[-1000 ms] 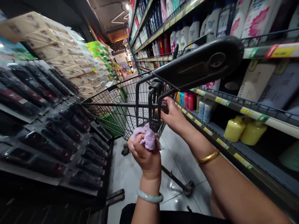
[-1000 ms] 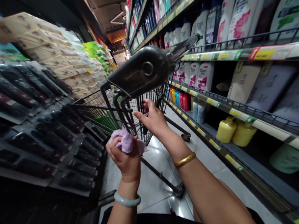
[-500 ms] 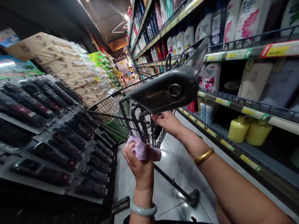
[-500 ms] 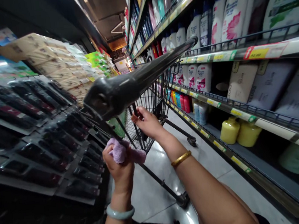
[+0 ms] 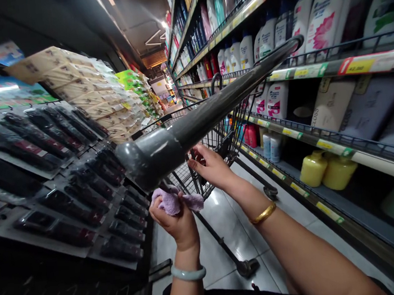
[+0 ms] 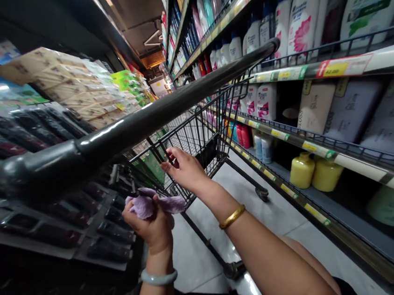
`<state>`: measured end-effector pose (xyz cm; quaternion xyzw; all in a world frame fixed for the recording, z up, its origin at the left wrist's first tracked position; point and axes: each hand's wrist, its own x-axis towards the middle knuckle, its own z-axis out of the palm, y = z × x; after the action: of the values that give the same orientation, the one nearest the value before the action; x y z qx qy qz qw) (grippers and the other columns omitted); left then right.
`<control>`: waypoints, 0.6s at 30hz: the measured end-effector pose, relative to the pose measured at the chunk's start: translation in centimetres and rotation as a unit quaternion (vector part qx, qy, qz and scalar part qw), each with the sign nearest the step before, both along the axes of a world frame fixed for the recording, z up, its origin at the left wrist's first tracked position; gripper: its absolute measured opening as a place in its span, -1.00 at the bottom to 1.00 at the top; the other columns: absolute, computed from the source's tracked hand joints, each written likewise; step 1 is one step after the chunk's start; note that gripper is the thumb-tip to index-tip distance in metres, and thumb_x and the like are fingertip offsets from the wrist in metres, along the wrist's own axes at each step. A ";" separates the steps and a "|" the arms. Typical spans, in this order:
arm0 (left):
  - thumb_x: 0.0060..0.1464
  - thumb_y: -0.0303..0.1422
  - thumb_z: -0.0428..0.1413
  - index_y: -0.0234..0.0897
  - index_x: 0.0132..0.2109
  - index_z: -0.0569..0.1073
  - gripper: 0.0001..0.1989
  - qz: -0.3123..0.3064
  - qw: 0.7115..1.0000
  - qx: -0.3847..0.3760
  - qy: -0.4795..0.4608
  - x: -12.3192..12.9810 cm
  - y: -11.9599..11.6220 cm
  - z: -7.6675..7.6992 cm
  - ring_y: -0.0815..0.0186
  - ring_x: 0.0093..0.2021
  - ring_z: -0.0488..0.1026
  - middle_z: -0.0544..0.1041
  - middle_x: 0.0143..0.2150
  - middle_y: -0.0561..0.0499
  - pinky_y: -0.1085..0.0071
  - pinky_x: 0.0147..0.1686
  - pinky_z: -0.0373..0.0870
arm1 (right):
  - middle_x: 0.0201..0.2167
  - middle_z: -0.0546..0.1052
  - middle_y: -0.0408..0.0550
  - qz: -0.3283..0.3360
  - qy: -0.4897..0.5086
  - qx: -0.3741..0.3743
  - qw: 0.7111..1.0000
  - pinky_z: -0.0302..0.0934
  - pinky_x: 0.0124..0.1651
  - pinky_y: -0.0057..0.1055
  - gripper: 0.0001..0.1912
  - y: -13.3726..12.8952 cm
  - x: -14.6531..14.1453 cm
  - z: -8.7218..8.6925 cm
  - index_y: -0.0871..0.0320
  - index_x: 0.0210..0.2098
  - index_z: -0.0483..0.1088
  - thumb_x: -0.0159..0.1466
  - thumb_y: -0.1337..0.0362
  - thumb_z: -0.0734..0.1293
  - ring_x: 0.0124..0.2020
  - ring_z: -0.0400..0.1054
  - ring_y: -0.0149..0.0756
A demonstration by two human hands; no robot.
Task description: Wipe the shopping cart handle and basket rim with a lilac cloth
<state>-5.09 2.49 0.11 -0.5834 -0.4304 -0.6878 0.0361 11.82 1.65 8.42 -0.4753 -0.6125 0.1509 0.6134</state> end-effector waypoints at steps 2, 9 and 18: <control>0.08 -0.25 0.29 -0.19 0.01 0.30 -0.57 -0.007 1.000 -0.004 -0.016 0.0 0.0 0.3 0.14 0.09 0.37 0.36 -0.04 -0.04 0.08 0.21 0.27 | -0.11 0.52 0.00 0.003 -0.005 0.009 1.000 0.37 -0.05 -0.28 -0.54 -0.1 -0.1 -0.1 0.10 0.03 0.39 0.37 -0.12 0.31 -0.17 0.41 -0.24; 0.03 -0.24 0.34 -0.17 0.01 0.28 -0.51 -0.055 0.995 0.074 -0.023 -0.9 -1.3 3.9 0.19 0.05 0.36 0.32 -0.05 0.00 0.18 0.15 0.29 | -0.13 0.50 -0.01 -0.019 -0.014 0.010 1.000 0.37 -0.11 -0.29 -0.57 -0.4 0.0 -0.3 0.08 0.00 0.40 0.35 -0.10 0.34 -0.17 0.40 -0.23; 0.15 -0.11 0.26 -0.17 0.06 0.27 -0.53 -0.127 0.974 -0.050 -0.178 1.7 0.0 0.8 0.33 -0.09 0.42 0.39 -0.03 -0.02 0.34 0.02 0.38 | -0.02 0.49 0.06 -0.030 -0.020 0.008 0.999 0.44 -0.09 -0.21 -0.55 -0.4 0.1 -0.8 0.08 0.11 0.36 0.33 0.00 0.40 -0.19 0.42 -0.24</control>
<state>-3.41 2.46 0.96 -0.5025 -0.3861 -0.7572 -0.1582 11.93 1.24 7.65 -0.4911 -0.6114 0.1179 0.6092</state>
